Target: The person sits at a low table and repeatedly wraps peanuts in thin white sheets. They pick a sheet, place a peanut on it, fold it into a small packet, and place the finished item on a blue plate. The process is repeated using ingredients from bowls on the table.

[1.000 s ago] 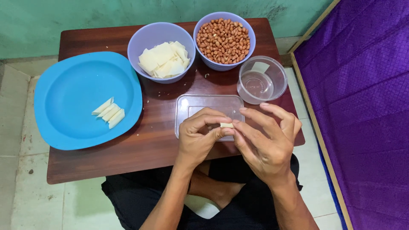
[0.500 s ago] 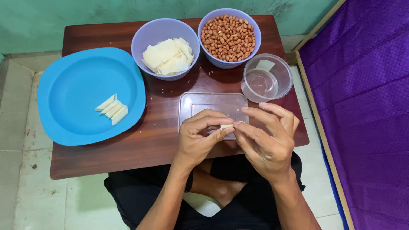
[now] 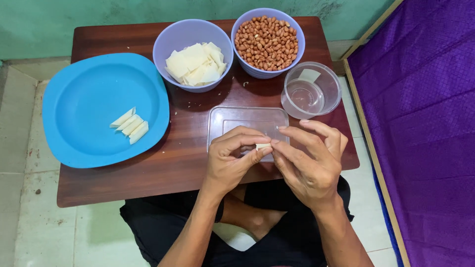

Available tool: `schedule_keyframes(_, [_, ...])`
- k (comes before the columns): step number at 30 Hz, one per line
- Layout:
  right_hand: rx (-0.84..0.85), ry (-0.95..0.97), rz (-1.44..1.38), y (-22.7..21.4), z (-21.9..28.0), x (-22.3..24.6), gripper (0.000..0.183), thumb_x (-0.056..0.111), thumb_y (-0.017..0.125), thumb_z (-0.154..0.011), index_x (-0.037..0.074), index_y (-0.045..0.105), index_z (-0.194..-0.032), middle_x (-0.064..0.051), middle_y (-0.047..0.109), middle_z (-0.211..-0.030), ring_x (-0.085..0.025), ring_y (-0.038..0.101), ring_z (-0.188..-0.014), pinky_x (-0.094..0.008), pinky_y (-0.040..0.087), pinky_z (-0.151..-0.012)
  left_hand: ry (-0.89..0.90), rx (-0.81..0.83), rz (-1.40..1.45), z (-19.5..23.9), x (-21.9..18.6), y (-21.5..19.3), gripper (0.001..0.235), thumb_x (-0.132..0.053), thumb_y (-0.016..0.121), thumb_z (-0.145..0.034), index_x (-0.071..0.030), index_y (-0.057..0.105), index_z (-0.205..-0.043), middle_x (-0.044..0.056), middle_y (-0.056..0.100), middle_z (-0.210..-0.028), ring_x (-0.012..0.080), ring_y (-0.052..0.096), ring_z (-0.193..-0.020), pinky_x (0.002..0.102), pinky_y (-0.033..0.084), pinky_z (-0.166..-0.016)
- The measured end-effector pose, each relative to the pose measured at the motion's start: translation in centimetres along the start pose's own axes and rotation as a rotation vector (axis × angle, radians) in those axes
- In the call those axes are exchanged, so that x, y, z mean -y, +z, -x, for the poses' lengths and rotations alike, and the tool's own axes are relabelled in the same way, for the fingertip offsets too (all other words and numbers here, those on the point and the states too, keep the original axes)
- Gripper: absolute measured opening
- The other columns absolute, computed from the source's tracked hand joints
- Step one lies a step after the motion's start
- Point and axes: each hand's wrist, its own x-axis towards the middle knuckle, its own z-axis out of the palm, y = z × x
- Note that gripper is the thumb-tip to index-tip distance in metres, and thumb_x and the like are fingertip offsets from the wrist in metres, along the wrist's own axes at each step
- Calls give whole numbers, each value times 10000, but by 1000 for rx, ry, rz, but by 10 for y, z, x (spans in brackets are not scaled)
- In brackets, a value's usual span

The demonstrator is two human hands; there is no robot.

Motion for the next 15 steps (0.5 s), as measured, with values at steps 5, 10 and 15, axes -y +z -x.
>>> schedule_keyframes(5, [14, -20, 26, 3, -1, 1, 110, 173, 814, -910, 213, 809, -1012, -12, 761, -1134, -334, 645, -1096, -459, 407, -961, -1, -21, -12, 0, 4, -1, 167, 17, 824, -830, 37, 785, -991, 170, 745, -904, 171, 727, -862, 299, 638, -738])
schedule_keyframes(10, [29, -12, 18, 5, -2, 3, 77, 186, 799, -930, 213, 807, -1001, 0, 761, -1140, -328, 648, -1103, -451, 407, -960, -14, -3, -50, 3, 4, -7, 162, -8, 813, -847, 20, 787, -1004, 170, 756, -905, 159, 716, -858, 296, 631, -710])
schedule_keyframes(15, [18, 12, -26, 6, -2, 6, 51, 177, 815, -919, 211, 805, -957, -3, 766, -1116, -326, 656, -1084, -428, 427, -944, -21, -13, -29, 4, 3, -9, 153, -15, 813, -856, 19, 787, -1003, 175, 763, -903, 151, 715, -843, 293, 629, -711])
